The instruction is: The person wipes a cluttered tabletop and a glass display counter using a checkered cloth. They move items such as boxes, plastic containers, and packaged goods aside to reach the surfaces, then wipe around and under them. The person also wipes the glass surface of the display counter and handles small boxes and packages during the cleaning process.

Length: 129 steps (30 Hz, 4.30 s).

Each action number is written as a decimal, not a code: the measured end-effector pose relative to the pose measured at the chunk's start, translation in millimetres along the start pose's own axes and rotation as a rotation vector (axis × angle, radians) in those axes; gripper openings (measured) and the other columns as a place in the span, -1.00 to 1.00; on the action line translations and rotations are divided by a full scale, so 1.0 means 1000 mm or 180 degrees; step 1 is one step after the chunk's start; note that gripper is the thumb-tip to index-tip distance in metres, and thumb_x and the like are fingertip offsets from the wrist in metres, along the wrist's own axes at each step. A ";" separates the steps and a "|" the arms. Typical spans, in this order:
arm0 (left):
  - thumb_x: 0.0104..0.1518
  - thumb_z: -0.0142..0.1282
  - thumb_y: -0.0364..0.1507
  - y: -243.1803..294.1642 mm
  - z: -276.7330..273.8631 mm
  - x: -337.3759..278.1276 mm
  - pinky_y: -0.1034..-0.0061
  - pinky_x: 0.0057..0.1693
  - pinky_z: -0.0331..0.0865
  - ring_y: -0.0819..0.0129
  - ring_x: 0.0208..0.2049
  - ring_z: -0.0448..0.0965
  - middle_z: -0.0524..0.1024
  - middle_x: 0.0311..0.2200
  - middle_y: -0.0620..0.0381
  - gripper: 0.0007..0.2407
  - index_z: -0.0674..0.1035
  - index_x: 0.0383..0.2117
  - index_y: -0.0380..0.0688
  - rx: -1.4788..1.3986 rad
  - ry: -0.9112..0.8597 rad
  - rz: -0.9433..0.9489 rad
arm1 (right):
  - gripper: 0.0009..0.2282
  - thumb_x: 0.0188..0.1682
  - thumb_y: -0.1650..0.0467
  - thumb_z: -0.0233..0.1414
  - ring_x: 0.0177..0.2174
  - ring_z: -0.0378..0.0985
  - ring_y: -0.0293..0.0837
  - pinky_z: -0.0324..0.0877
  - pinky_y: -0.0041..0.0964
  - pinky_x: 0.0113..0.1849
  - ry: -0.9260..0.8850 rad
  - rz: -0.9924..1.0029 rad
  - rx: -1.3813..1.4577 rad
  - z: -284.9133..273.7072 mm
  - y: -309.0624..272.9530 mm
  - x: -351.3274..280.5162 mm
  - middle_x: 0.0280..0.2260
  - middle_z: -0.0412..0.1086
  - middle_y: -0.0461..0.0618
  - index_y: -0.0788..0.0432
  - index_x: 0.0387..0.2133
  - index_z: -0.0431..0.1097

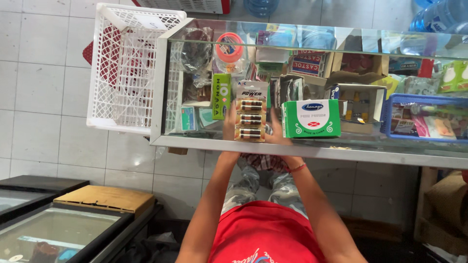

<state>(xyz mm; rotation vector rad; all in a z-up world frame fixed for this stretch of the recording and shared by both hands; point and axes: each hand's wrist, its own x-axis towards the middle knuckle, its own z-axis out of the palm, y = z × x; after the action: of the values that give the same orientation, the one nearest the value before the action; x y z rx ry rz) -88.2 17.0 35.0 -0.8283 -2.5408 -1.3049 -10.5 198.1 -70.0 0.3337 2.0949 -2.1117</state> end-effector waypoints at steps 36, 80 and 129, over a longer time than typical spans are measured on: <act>0.11 0.33 -0.60 0.255 -0.049 -0.103 0.32 0.16 0.55 0.01 0.10 0.60 0.46 0.12 -0.23 -0.63 0.50 0.05 -0.30 -0.1707 0.0489 -0.0468 | -0.40 -0.08 0.39 0.26 -0.20 0.73 0.06 0.65 -0.15 -0.15 0.0816 -0.1259 -0.0503 -0.085 -0.183 -0.299 -0.12 0.56 0.35 0.48 0.19 0.21; 0.28 0.03 -0.46 -0.040 -0.017 -0.093 0.09 0.35 0.19 -0.36 0.30 0.27 0.28 0.24 -0.57 -0.50 0.23 0.29 -0.56 -0.0456 0.0661 -0.1326 | -0.41 -0.08 0.38 0.13 0.19 0.28 0.13 0.15 -0.09 0.19 -0.0212 -0.0394 -0.1573 0.070 -0.043 -0.008 0.19 0.29 0.29 0.21 0.27 0.15; 0.18 0.17 -0.37 -0.019 -0.018 -0.111 0.48 -0.25 0.57 0.43 -0.26 0.66 0.63 -0.20 0.02 -0.54 0.42 0.19 -0.33 -0.3273 -0.0438 -0.2872 | -0.78 -0.05 0.48 0.17 -0.24 0.53 -0.32 0.44 -0.41 -0.17 0.0750 0.0251 -0.0143 0.019 -0.066 -0.137 -0.24 0.57 -0.06 0.28 -0.13 0.52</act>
<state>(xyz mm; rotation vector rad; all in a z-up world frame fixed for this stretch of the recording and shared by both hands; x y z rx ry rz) -8.3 -50.2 -10.1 0.2858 -2.2528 -2.9938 103.7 173.4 29.9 0.6778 2.2081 -2.0650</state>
